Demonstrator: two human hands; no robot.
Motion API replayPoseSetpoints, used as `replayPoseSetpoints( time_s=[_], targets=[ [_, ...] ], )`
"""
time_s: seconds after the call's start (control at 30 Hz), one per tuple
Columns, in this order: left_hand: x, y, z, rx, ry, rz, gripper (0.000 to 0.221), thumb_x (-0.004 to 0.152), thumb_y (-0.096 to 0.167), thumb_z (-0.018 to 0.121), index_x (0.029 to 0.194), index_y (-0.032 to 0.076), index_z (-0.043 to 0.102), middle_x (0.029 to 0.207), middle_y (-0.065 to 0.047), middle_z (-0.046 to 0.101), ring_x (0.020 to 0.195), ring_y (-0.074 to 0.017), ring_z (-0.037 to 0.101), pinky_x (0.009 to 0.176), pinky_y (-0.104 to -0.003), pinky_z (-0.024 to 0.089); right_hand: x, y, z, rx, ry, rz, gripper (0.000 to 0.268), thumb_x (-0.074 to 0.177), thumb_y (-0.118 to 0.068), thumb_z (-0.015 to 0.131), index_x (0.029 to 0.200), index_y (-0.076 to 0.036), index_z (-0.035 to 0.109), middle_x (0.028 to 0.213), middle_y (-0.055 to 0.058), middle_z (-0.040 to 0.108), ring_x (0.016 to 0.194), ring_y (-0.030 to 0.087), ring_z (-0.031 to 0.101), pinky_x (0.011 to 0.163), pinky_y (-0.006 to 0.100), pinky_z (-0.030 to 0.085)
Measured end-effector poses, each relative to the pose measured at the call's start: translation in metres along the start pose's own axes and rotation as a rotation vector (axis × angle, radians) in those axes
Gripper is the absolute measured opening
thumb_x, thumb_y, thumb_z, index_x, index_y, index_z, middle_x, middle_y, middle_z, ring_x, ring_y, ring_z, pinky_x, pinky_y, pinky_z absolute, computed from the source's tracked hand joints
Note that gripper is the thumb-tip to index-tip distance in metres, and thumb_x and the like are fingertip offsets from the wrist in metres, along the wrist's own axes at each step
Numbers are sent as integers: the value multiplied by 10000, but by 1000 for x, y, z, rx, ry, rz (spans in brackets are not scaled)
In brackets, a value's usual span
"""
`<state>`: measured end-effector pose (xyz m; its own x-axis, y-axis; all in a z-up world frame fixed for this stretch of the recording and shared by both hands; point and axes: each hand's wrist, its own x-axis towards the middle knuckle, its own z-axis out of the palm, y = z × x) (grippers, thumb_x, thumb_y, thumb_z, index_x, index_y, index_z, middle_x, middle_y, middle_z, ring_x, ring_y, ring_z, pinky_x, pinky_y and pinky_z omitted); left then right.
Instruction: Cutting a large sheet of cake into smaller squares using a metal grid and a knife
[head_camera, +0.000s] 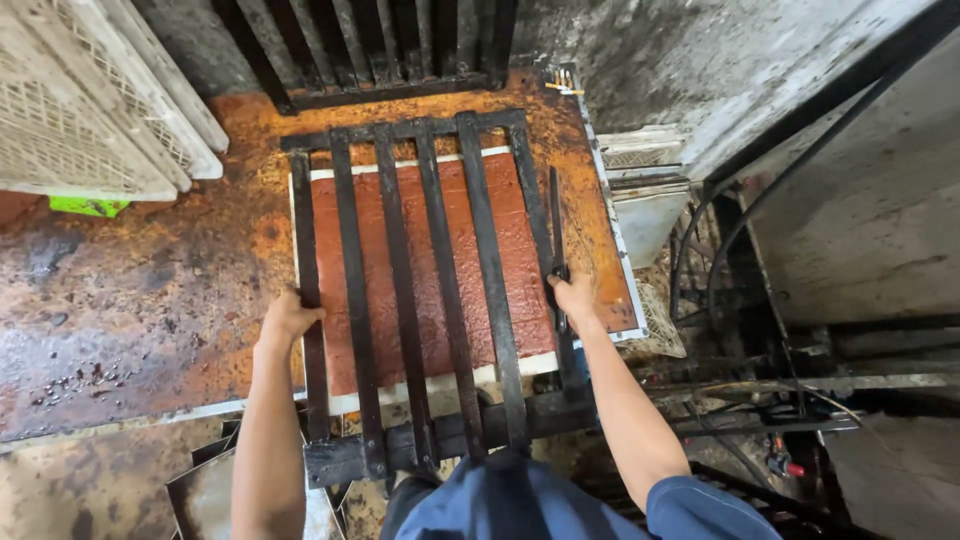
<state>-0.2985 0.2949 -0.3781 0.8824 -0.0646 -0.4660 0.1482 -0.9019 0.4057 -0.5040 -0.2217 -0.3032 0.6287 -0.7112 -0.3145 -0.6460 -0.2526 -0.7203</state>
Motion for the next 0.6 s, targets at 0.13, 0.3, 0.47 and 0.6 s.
replayPoseSetpoints(
  time_s=[0.13,0.3,0.47,0.6],
  targets=[
    [-15,20,-5,199,-31,-12,872,732,389,877,1351,-121,535,1324,-368,637,1264,-483,603,1061,-573,500,4,36,12,168,-50,-20,403,815,-314,771,1132,-67,760,1106,187,718,1140,350,644,961,477,477],
    [28,-2,18,280,-38,-36,959,702,470,875,1394,-89,515,1392,-356,565,1239,-487,620,976,-635,529,18,42,11,88,-56,-53,363,840,-367,772,1122,-139,785,1070,128,752,1110,286,681,897,452,519],
    [-100,81,22,618,858,255,440,1057,142,460,1479,70,563,1298,-215,640,1181,-334,592,753,-415,545,-5,-17,-17,-259,-15,-144,453,1025,-341,524,1360,-57,635,1190,339,683,1204,485,620,1045,596,473],
    [-232,201,69,784,825,37,456,1156,113,254,1585,24,384,1438,-166,507,1328,-218,409,948,-200,440,10,-71,16,-246,-98,-195,470,1002,-353,585,1428,-157,551,1256,292,673,1243,466,604,1079,585,472]
  ],
)
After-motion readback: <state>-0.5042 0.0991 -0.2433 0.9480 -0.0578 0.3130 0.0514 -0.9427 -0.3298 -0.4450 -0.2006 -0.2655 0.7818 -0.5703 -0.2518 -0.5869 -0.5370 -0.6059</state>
